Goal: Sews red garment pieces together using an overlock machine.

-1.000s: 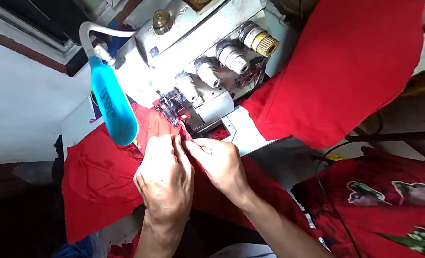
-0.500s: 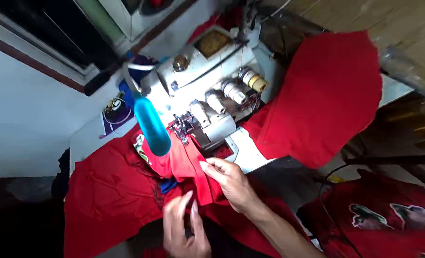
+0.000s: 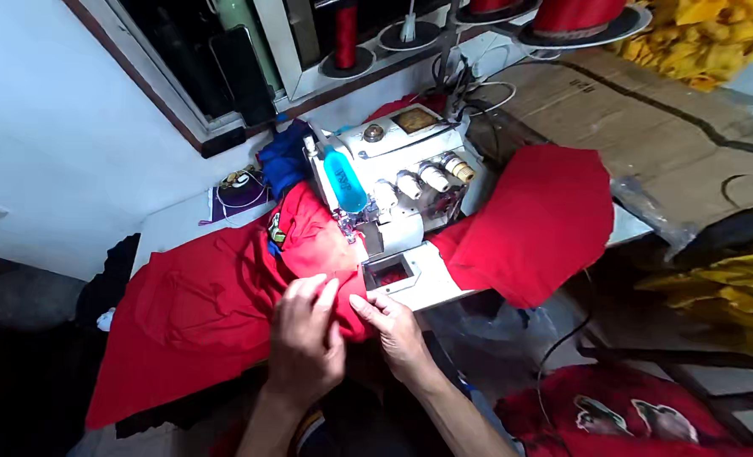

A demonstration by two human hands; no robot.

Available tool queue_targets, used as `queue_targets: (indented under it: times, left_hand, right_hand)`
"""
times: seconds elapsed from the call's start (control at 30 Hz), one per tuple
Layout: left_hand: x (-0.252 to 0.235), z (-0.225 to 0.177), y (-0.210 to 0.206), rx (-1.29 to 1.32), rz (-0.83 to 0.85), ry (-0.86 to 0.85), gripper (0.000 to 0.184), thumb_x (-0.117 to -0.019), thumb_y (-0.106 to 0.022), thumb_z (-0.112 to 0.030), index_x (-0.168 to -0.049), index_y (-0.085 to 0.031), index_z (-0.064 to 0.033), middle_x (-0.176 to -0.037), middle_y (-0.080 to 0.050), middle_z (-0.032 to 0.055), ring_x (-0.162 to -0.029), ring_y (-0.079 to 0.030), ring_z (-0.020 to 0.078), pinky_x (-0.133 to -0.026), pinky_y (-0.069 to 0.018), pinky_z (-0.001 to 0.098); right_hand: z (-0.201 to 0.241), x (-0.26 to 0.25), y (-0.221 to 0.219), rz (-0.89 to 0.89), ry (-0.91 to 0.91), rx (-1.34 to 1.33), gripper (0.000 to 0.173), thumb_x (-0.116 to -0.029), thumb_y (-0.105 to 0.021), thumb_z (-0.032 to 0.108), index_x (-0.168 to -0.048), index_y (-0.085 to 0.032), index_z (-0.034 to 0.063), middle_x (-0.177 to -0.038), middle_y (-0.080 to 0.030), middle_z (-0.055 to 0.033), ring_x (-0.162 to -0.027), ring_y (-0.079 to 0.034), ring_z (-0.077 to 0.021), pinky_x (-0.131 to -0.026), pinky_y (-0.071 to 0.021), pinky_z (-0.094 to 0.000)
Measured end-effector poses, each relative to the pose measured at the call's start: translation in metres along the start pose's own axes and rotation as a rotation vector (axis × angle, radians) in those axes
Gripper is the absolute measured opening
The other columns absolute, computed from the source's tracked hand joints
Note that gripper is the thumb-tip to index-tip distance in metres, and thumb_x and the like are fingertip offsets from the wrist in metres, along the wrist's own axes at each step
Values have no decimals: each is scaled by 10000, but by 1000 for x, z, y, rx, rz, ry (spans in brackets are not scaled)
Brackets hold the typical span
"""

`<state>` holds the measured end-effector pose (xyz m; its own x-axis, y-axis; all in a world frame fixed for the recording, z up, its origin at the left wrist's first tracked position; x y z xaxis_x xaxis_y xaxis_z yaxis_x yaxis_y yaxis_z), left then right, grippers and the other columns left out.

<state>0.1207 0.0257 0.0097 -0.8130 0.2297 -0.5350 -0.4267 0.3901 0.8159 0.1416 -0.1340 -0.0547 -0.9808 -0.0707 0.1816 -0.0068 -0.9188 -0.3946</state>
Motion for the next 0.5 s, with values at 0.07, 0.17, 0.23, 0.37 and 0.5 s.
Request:
queue_targets:
  times: [0.07,0.17,0.23,0.37,0.5]
  left_hand:
    - [-6,-7,-36,20,-67,-8,331,-870,-638,-143,-1172,-764,-92,-1248,-706,79,-1191,-647,251,-981,-545,424]
    - [-19,-4,-34,100,-97,83,183,-853,-627,-64,-955,-776,-91,-1068,-735,28,-1069,-680,162,-902,-573,318]
    - [-20,-12,-23,166,-66,95,179,-847,-624,-51,-959,-762,-77,-1074,-744,25,-1085,-687,131,-934,-575,290]
    - [-22,-18,-21,224,-89,-4,148,-944,-642,-86,-1022,-763,-49,-1049,-745,48,-1070,-688,136,-959,-564,282]
    - [-11,-20,-15,481,42,56,132,-921,-718,-187,-945,-738,-59,-1023,-726,45,-857,-681,86,-718,-592,232]
  right_hand:
    - [2,8,9,-6,5,84,156,-956,-718,177,-934,-757,27,-818,-732,-50,-773,-696,-107,-752,-585,-271]
    - [6,4,26,-3,-22,279,199,-939,-738,284,-899,-766,91,-779,-707,15,-743,-664,-67,-726,-555,-264]
    - [10,-5,32,0,-73,271,202,-942,-743,287,-916,-743,87,-764,-689,4,-720,-649,-86,-718,-552,-290]
    - [23,-27,28,47,-69,75,150,-999,-670,188,-993,-731,51,-805,-692,-47,-724,-650,-122,-679,-558,-296]
    - [22,-24,29,69,-52,61,102,-940,-736,137,-929,-706,40,-701,-648,-45,-620,-604,-108,-610,-526,-266]
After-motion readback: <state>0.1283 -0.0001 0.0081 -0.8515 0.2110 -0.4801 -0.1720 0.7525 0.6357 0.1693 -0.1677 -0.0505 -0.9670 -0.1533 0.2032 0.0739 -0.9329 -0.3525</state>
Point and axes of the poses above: each hand's wrist, its own x-axis away from the middle knuckle, its own y-axis out of the back of the hand, z = x × y, the point moved 1 cm from there along -x, towards the middle knuckle
